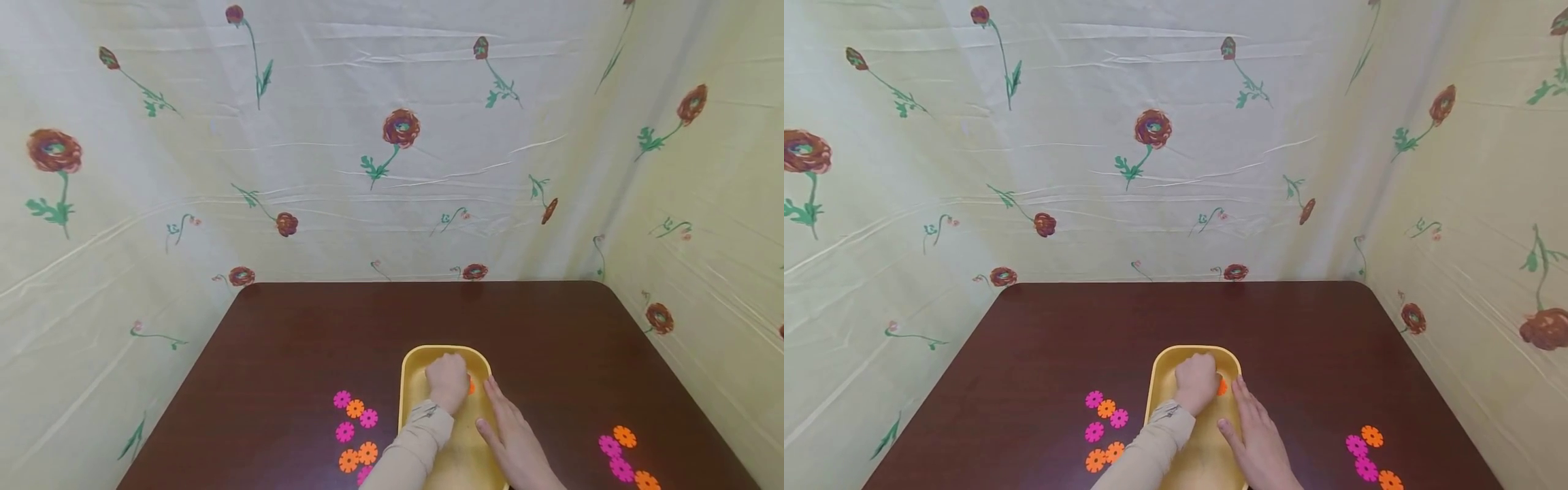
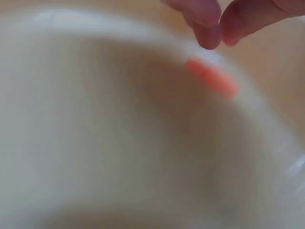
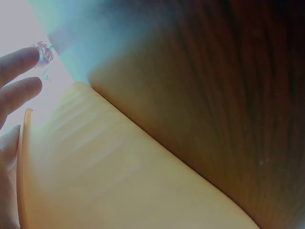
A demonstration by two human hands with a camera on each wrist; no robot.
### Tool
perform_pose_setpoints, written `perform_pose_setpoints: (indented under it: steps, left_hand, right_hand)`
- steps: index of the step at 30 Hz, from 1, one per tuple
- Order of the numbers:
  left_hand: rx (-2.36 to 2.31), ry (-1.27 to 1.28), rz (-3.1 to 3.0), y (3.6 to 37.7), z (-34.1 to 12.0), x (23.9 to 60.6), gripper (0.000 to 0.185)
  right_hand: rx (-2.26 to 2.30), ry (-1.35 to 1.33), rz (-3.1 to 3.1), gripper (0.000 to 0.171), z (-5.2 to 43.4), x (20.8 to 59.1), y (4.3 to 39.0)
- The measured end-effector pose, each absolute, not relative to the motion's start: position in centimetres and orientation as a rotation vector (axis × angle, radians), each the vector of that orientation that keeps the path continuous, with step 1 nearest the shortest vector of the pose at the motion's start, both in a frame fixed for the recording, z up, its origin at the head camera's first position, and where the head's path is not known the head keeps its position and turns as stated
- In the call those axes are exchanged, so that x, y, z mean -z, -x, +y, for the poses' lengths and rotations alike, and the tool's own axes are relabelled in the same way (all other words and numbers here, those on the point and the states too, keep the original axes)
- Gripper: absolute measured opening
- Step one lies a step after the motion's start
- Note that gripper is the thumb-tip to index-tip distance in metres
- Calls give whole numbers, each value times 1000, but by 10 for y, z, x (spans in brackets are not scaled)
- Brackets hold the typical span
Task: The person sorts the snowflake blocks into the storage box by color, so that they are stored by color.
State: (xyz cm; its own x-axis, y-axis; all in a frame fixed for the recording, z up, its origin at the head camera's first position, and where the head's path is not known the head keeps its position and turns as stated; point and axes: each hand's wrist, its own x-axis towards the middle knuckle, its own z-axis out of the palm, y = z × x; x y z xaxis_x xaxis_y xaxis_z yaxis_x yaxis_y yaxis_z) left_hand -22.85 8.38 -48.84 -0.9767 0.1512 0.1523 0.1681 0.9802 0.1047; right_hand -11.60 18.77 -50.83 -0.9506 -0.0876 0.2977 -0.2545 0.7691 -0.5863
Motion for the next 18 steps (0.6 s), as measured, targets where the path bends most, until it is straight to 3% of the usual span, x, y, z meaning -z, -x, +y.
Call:
perform_pose_setpoints:
  steps: [10,18]
  left_hand:
    - [462,368,-2783,209,59,441,17]
    - [605,360,-2608,205,19,436,20]
  right_hand:
    - [-966,-238,-2746,58,188,507,115]
    - [-976,-257,-2735,57,187,508,115]
